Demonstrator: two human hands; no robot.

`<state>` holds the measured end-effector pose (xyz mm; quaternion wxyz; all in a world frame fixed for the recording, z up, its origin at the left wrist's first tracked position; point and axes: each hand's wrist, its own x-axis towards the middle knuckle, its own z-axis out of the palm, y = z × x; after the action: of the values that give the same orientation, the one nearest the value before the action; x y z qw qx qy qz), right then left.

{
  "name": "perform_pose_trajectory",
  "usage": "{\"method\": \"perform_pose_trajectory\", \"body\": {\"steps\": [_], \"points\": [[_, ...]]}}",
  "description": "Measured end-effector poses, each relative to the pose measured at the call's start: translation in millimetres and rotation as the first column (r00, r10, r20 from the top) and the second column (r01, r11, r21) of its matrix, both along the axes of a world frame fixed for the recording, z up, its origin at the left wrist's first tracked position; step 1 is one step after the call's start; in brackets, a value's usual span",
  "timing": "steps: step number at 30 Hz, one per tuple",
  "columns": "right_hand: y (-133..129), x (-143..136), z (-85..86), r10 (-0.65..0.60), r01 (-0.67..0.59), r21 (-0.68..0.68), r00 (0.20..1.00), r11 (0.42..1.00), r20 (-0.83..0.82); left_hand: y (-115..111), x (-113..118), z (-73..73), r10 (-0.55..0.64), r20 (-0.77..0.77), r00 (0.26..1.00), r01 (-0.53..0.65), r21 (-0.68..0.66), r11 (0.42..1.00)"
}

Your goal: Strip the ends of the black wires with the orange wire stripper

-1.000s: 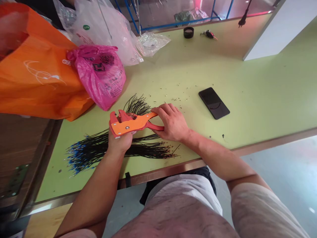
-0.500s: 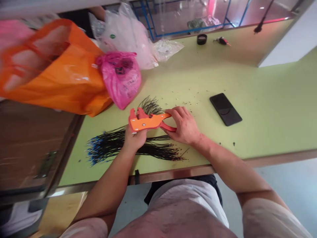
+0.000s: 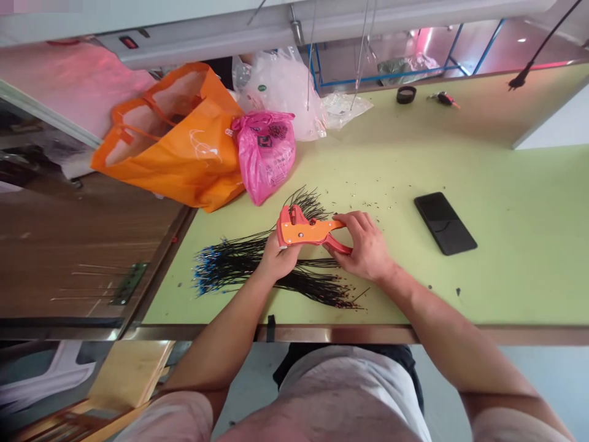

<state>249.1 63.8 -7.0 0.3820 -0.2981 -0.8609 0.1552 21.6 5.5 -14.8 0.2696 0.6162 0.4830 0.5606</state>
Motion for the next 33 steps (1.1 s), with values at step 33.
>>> {"method": "perform_pose_trajectory", "body": {"steps": [33], "points": [[0.0,0.2,0.5,-0.023,0.023,-0.019,1.0,1.0,-0.01,0.3,-2.3,-2.8,-0.003,-0.032,0.999,0.005,0.048,0.999]]}}
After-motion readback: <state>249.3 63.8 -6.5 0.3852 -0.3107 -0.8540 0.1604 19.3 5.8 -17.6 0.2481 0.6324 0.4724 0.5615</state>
